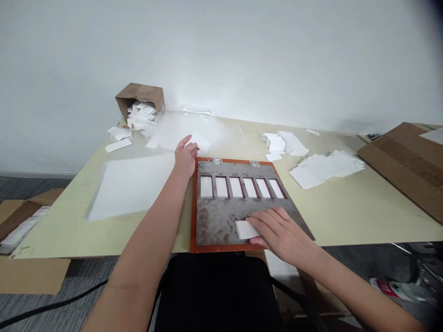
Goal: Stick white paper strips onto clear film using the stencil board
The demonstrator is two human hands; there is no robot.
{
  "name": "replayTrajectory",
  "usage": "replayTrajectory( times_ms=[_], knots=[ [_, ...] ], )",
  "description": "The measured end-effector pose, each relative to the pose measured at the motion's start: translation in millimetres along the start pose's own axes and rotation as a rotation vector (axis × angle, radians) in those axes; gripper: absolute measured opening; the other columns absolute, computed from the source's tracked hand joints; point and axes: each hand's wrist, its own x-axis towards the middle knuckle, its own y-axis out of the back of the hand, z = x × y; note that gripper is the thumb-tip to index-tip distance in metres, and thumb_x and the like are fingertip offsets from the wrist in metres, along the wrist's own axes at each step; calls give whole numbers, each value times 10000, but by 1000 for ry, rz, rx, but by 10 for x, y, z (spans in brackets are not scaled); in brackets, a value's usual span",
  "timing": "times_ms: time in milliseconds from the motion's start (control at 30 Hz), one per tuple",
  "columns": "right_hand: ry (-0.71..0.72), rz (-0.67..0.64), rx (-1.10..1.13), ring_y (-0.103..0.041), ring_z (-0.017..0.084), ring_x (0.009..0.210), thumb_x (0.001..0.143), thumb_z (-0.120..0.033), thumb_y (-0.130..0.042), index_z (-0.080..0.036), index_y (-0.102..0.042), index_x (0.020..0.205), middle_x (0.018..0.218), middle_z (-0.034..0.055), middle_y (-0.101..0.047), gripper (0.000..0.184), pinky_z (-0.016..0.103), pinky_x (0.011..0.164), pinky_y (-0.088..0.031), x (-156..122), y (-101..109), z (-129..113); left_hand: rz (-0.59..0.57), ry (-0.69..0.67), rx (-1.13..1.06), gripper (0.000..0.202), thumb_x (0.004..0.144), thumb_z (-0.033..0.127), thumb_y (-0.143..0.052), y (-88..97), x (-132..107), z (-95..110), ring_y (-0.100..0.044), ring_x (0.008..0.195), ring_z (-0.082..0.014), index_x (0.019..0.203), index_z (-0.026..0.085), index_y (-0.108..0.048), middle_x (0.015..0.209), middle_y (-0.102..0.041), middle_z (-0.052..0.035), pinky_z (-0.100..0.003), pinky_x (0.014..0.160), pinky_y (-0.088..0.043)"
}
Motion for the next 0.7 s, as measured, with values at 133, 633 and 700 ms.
replayTrajectory(
  times_ms=[133, 633, 700],
  knots=[
    [4, -32, 42, -621, 210, 814, 1007, -336, -463, -91, -651, 1059, 937, 123, -695, 313, 375, 823, -443, 95, 205, 128, 13, 29, -60, 475, 563, 92, -683, 5, 7, 2, -550, 587, -87, 1025, 181, -616, 661, -600, 43, -229, 610, -356],
    [-307, -436, 608, -586, 142, 676, 948, -617, -456, -265, -701, 931, 806, 8, -656, 429, 298, 600, -459, 1060, 1112, 1450, 201, 62, -417, 561, 564, 78, -599, 136, 63, 230, -556, 621, -77, 1066, 322, -542, 742, -541, 82, -258, 702, -418],
    [-429, -508, 644, -524, 120, 561, 917, -660, -482, -258, -703, 870, 676, -3, -599, 461, 292, 529, -433, 1207, 1154, 1676, 213, 54, -432, 563, 559, 80, -597, 149, 73, 252, -562, 622, -79, 1063, 324, -545, 748, -537, 81, -263, 699, -420]
  ],
)
